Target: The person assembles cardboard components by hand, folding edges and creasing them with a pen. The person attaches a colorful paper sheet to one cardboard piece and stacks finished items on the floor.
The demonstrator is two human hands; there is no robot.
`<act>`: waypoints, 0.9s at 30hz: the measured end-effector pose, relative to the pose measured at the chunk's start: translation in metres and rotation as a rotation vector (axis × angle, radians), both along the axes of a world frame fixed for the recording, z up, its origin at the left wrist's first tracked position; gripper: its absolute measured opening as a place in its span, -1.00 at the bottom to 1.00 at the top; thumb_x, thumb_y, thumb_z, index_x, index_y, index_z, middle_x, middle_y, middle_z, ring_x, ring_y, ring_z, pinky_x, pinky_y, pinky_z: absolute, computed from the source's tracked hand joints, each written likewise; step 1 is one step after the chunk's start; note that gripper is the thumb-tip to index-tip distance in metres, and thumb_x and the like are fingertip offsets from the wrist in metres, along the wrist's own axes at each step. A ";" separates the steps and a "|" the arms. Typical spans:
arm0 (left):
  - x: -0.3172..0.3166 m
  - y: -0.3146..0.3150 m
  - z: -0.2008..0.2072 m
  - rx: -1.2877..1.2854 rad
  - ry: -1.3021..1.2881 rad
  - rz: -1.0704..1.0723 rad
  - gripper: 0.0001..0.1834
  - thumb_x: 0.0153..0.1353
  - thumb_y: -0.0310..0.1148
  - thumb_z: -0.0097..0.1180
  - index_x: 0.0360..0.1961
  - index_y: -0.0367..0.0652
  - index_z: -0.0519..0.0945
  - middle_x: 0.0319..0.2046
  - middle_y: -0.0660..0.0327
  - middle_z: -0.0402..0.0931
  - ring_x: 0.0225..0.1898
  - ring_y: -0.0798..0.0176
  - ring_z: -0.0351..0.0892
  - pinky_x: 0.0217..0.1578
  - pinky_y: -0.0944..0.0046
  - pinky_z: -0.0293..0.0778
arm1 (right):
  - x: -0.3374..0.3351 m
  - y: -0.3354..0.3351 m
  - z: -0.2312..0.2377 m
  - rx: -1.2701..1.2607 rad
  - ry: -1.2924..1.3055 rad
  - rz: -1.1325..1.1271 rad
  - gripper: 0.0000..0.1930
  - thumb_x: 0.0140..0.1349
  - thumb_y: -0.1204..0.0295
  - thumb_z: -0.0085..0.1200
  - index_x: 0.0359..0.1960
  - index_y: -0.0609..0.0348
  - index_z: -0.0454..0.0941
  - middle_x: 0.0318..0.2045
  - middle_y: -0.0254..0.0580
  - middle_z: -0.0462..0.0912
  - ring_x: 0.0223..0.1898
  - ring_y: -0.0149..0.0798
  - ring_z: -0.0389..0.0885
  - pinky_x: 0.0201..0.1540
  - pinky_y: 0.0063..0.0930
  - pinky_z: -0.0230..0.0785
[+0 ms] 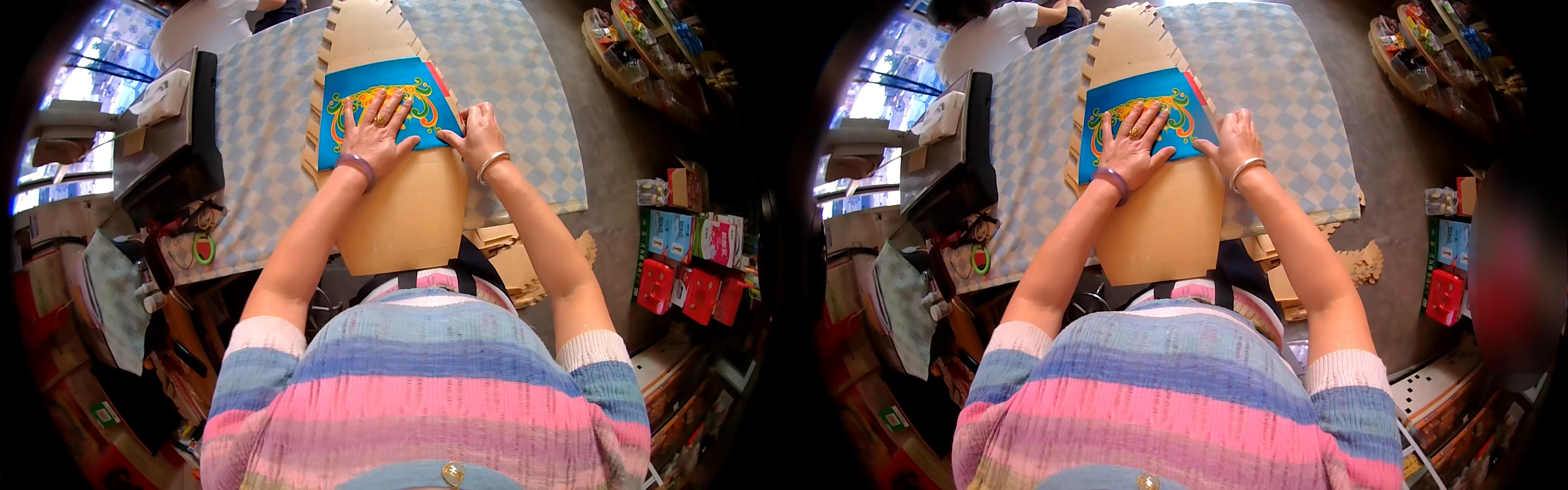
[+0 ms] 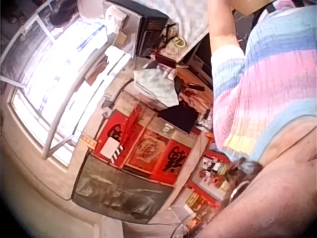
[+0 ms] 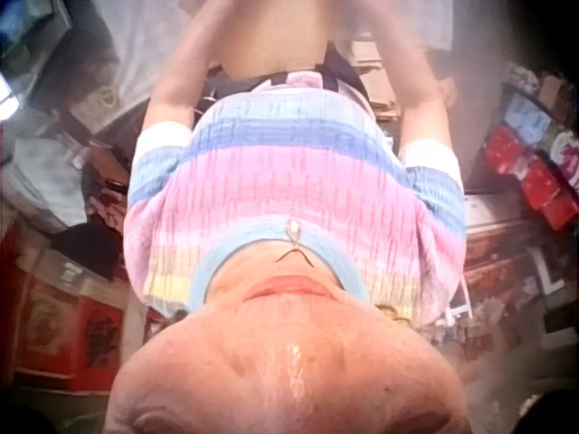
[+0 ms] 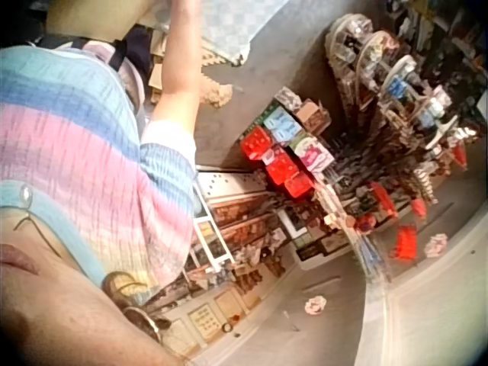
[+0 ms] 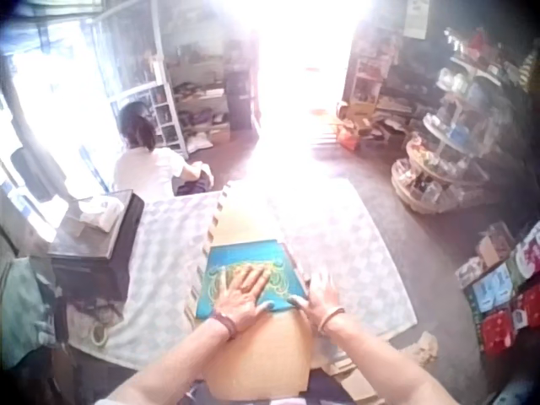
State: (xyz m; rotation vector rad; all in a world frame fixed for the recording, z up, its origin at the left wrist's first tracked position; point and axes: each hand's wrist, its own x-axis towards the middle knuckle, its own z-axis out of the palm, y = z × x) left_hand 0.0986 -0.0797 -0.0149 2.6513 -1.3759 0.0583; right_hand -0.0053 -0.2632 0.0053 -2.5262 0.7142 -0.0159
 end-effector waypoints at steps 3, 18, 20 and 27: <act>0.000 -0.004 -0.002 0.038 -0.016 -0.012 -0.28 0.22 0.22 -0.14 0.36 0.24 0.16 0.40 0.44 -0.02 0.43 0.30 -0.15 0.32 -0.30 -0.42 | -0.008 0.010 -0.006 -0.186 -0.254 -0.038 -0.41 -0.05 0.18 0.34 -0.05 0.31 0.44 0.03 -0.01 0.37 0.06 -0.01 0.36 0.14 -0.23 0.26; 0.028 0.043 0.002 -0.008 0.026 -0.030 -0.33 0.28 0.01 -0.14 0.36 -0.03 0.16 0.38 0.27 0.07 0.41 0.15 -0.03 0.37 -0.13 -0.35 | 0.056 0.044 -0.053 -0.359 -0.273 0.178 -0.54 0.22 0.48 -0.22 0.21 0.10 0.30 0.25 -0.10 0.24 0.34 -0.09 0.09 0.36 -0.25 -0.03; 0.026 0.039 0.006 -0.016 0.107 -0.052 -0.32 0.29 0.03 -0.17 0.37 -0.03 0.15 0.39 0.27 0.04 0.42 0.17 -0.07 0.37 -0.11 -0.36 | 0.054 0.048 -0.043 -0.450 -0.283 0.201 -0.54 0.23 0.48 -0.22 0.21 0.12 0.30 0.25 -0.10 0.24 0.34 -0.09 0.09 0.38 -0.27 -0.06; 0.022 0.044 0.005 0.000 0.101 -0.014 -0.33 0.33 0.07 -0.26 0.38 -0.02 0.12 0.40 0.31 0.01 0.43 0.24 -0.11 0.37 -0.12 -0.38 | 0.063 0.076 -0.031 -0.395 -0.382 0.441 -0.55 0.18 0.49 -0.14 0.16 0.16 0.35 0.23 -0.12 0.28 0.35 -0.08 0.10 0.37 -0.23 -0.04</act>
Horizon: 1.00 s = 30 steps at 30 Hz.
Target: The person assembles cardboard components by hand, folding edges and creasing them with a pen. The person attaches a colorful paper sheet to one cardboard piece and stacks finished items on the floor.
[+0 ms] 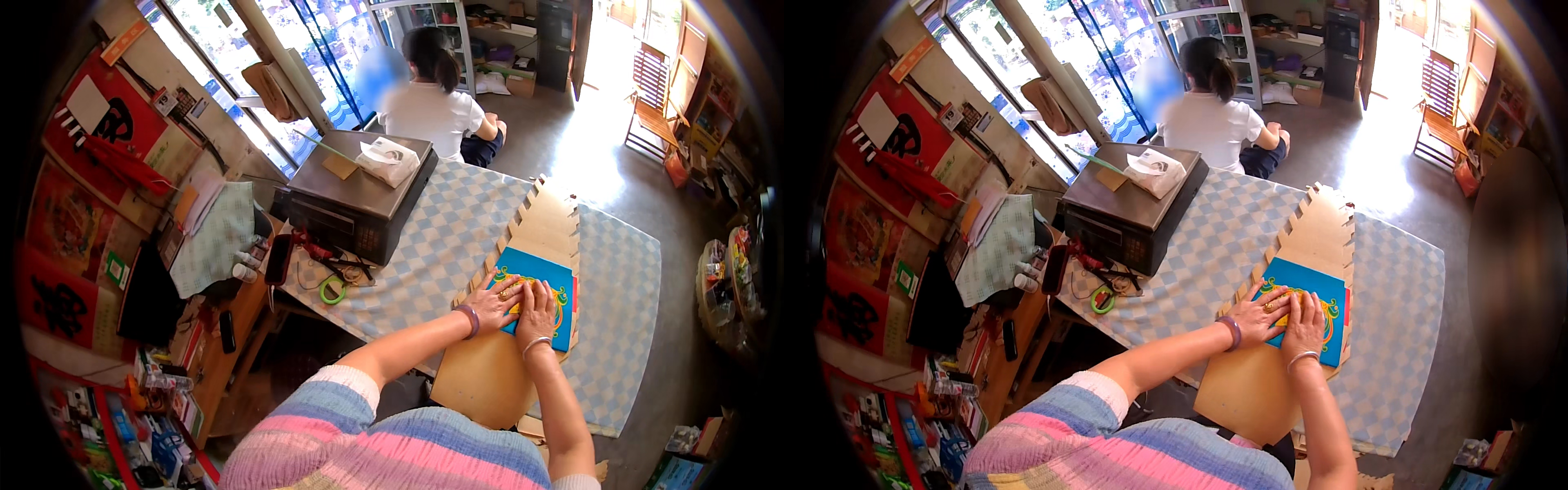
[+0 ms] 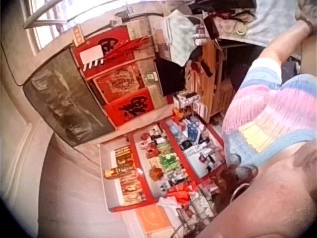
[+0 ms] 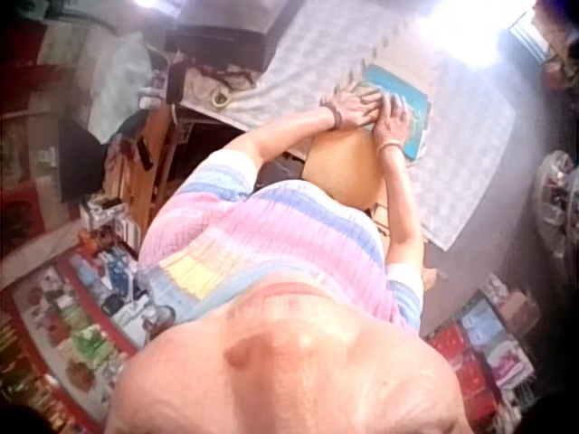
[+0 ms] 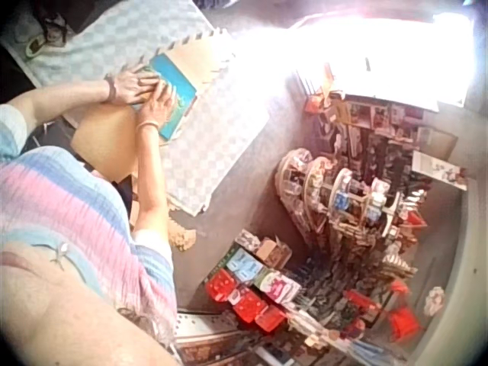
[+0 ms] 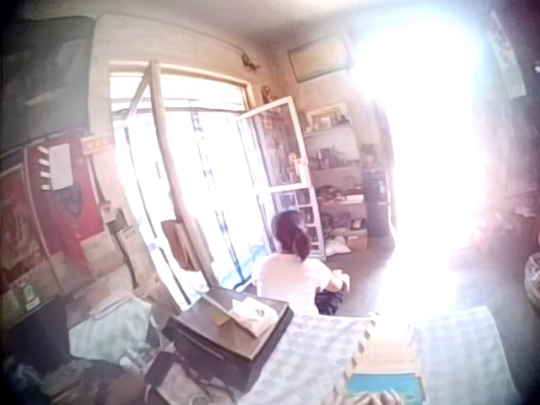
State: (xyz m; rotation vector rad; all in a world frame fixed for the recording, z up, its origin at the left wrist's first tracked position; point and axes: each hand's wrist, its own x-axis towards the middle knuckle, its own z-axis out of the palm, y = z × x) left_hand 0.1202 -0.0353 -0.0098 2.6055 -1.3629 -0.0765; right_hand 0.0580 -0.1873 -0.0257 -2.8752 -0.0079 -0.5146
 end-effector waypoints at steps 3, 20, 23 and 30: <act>0.000 0.001 0.001 -0.011 -0.026 -0.019 -0.34 0.32 0.04 -0.23 0.37 -0.01 0.13 0.40 0.32 0.00 0.43 0.25 -0.14 0.38 -0.12 -0.39 | -0.008 -0.042 -0.009 0.016 -0.005 -0.004 -0.57 0.16 0.51 -0.12 0.12 0.17 0.37 0.21 -0.08 0.30 0.32 -0.04 0.15 0.33 -0.21 0.03; -0.006 -0.011 0.010 -0.020 -0.046 -0.015 -0.37 0.26 0.08 -0.16 0.35 0.22 0.19 0.41 0.27 -0.04 0.45 0.17 -0.22 0.33 -0.27 -0.42 | -0.022 -0.068 0.004 0.145 -0.073 -0.105 -0.62 0.15 0.48 -0.03 0.05 0.22 0.40 0.12 -0.06 0.36 0.26 -0.02 0.20 0.30 -0.15 0.03; 0.004 0.011 0.008 -0.038 -0.120 0.070 -0.39 0.26 0.07 -0.13 0.33 0.26 0.23 0.38 0.41 0.05 0.43 0.16 -0.16 0.27 -0.41 -0.32 | -0.020 -0.068 0.003 0.183 -0.081 -0.113 -0.64 0.17 0.49 -0.04 0.03 0.26 0.39 0.11 -0.06 0.37 0.23 -0.02 0.23 0.30 -0.16 0.03; 0.003 0.012 0.005 0.009 -0.123 0.092 -0.38 0.25 0.09 -0.13 0.34 0.27 0.22 0.39 0.41 0.02 0.44 0.16 -0.19 0.28 -0.41 -0.33 | -0.023 -0.064 0.005 0.156 -0.087 -0.116 -0.63 0.14 0.51 -0.03 0.02 0.25 0.37 0.08 -0.06 0.38 0.20 0.01 0.25 0.28 -0.15 0.05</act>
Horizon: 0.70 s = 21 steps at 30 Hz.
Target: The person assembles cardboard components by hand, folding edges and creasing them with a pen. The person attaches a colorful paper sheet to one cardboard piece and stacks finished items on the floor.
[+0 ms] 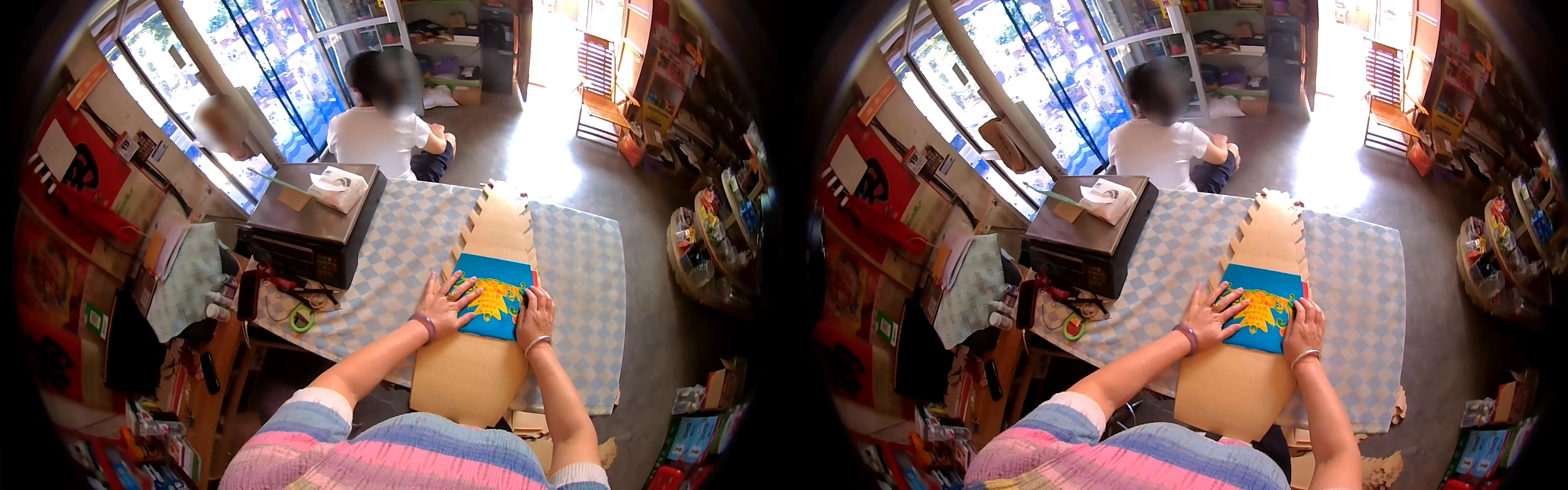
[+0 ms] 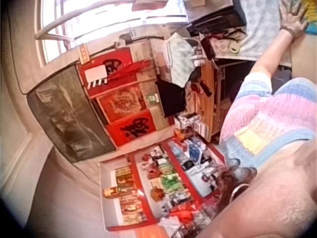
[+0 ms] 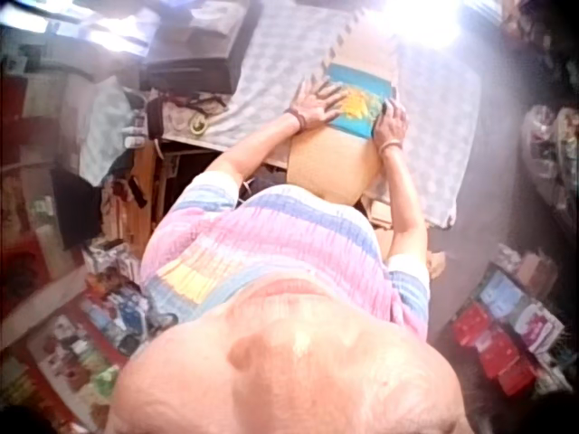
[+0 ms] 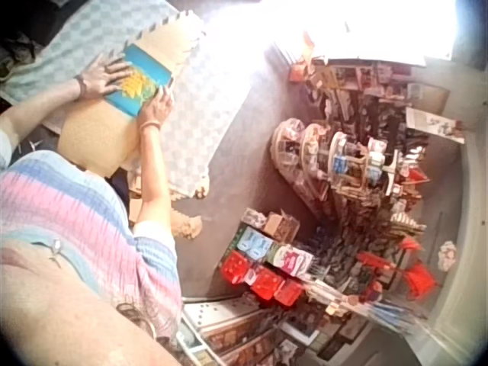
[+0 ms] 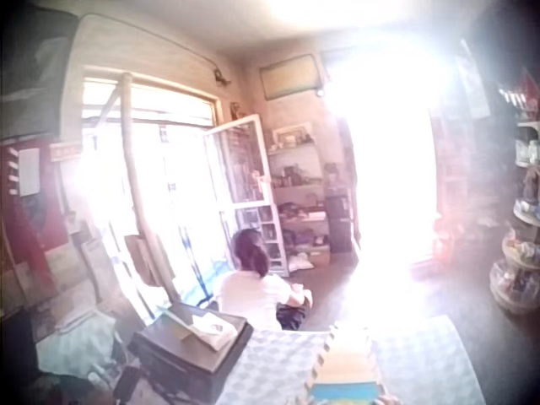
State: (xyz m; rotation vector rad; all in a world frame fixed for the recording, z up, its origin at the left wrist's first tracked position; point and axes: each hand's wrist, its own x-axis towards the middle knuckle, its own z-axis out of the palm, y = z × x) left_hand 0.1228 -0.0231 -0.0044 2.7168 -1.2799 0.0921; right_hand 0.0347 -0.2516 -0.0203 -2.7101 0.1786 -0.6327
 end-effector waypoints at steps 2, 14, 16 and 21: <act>0.001 0.001 -0.002 0.006 0.021 -0.002 -0.37 0.25 0.10 -0.13 0.34 0.27 0.20 0.40 0.41 0.01 0.44 0.16 -0.21 0.28 -0.40 -0.33 | -0.001 0.002 0.003 0.040 0.020 -0.032 -0.64 0.14 0.51 -0.03 0.02 0.24 0.38 0.08 -0.07 0.38 0.21 0.00 0.25 0.28 -0.16 0.06; 0.002 -0.001 0.001 0.072 0.023 0.000 -0.37 0.28 0.11 -0.23 0.36 0.27 0.14 0.42 0.41 -0.05 0.45 0.14 -0.24 0.29 -0.38 -0.36 | 0.002 -0.002 -0.004 0.078 0.009 -0.017 -0.67 0.16 0.49 -0.03 -0.01 0.25 0.40 0.06 -0.09 0.39 0.19 -0.02 0.25 0.27 -0.16 0.07; 0.001 0.000 0.001 0.068 0.029 0.003 -0.37 0.28 0.11 -0.23 0.37 0.27 0.14 0.42 0.41 -0.05 0.45 0.14 -0.24 0.29 -0.38 -0.36 | 0.002 -0.001 -0.005 0.075 -0.021 -0.010 -0.67 0.15 0.51 -0.03 -0.02 0.26 0.41 0.05 -0.06 0.40 0.16 0.00 0.28 0.26 -0.16 0.09; 0.000 0.000 0.005 0.074 0.083 0.034 -0.36 0.29 0.11 -0.24 0.37 0.27 0.12 0.42 0.40 -0.06 0.45 0.15 -0.25 0.30 -0.37 -0.37 | 0.003 -0.001 -0.005 0.087 -0.041 0.021 -0.69 0.16 0.54 -0.05 -0.03 0.26 0.42 0.03 -0.04 0.41 0.14 0.02 0.30 0.25 -0.17 0.11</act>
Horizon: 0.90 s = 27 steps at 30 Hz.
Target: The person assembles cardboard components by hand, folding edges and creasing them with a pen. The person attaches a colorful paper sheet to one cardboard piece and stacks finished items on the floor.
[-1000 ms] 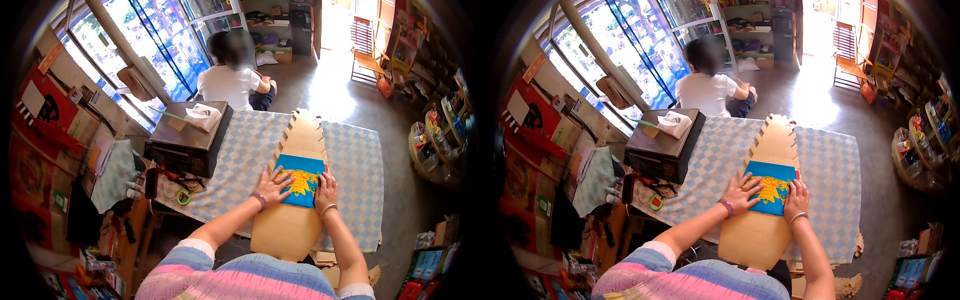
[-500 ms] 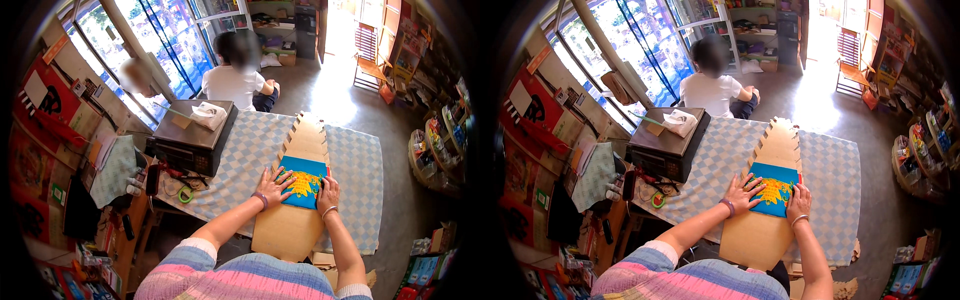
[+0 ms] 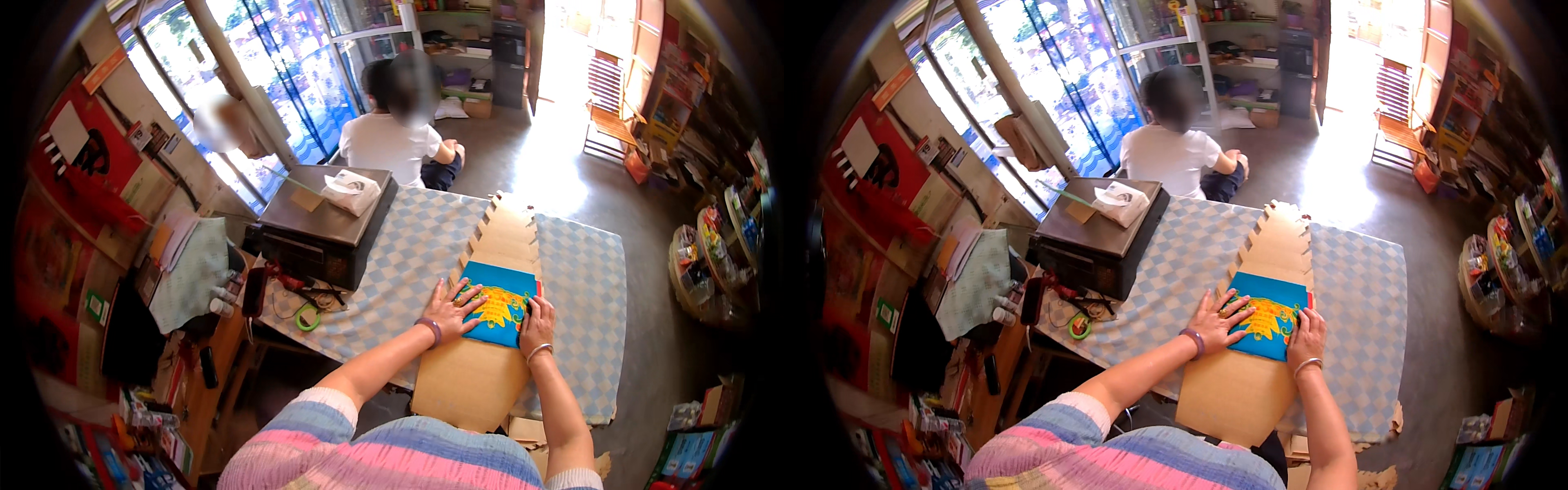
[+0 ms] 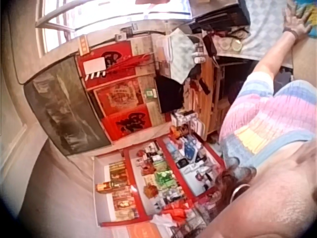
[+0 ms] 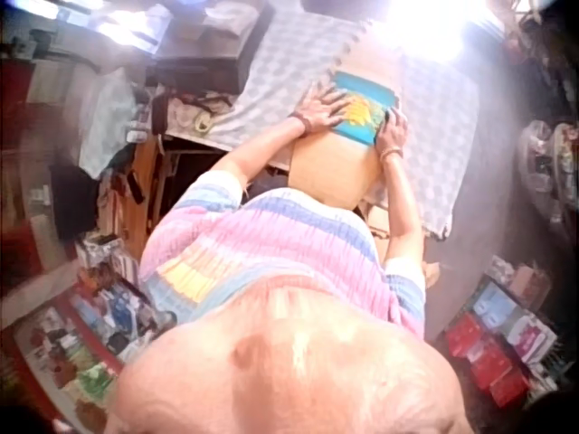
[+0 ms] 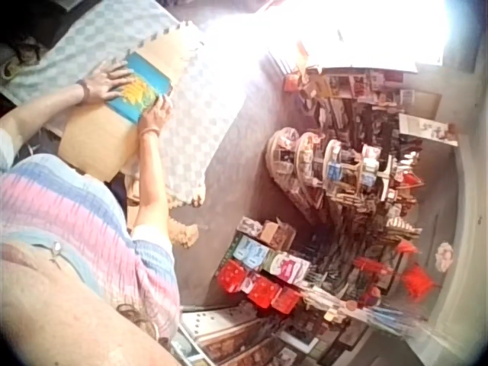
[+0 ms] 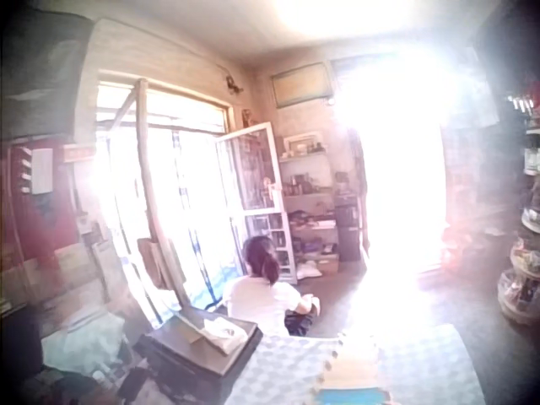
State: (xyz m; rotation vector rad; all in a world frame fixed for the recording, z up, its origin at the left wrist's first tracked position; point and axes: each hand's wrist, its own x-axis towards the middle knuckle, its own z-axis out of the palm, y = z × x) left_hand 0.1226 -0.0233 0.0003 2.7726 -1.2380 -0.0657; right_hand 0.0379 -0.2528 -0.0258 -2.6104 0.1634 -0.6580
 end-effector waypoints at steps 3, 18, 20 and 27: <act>0.001 0.000 -0.002 -0.014 -0.028 0.000 -0.37 0.28 0.14 -0.21 0.36 0.29 0.17 0.42 0.40 -0.05 0.45 0.18 -0.27 0.30 -0.35 -0.36 | -0.001 0.002 0.002 0.003 0.019 -0.033 -0.71 0.18 0.52 -0.05 -0.04 0.26 0.43 0.04 -0.06 0.42 0.16 -0.01 0.29 0.25 -0.18 0.12; -0.002 0.001 -0.002 -0.038 -0.036 -0.020 -0.39 0.29 0.10 -0.23 0.35 0.26 0.17 0.42 0.40 -0.05 0.45 0.14 -0.23 0.30 -0.35 -0.34 | 0.000 0.001 0.002 -0.041 -0.023 -0.040 -0.73 0.18 0.55 -0.07 -0.06 0.24 0.44 -0.01 -0.06 0.45 0.10 0.01 0.35 0.20 -0.18 0.18; 0.001 0.001 -0.004 -0.048 -0.074 -0.024 -0.39 0.29 0.09 -0.23 0.35 0.26 0.17 0.41 0.40 -0.01 0.44 0.15 -0.21 0.29 -0.35 -0.33 | 0.001 0.000 0.001 -0.050 -0.035 -0.032 -0.73 0.17 0.56 -0.07 -0.07 0.24 0.44 -0.01 -0.06 0.45 0.10 0.01 0.35 0.20 -0.18 0.18; -0.001 -0.001 -0.004 -0.034 -0.052 -0.024 -0.39 0.29 0.09 -0.23 0.36 0.27 0.16 0.41 0.41 -0.01 0.44 0.15 -0.21 0.29 -0.36 -0.33 | -0.002 -0.002 -0.001 -0.031 0.017 -0.043 -0.72 0.18 0.52 -0.05 -0.05 0.24 0.46 0.03 -0.11 0.45 0.15 -0.03 0.32 0.24 -0.18 0.14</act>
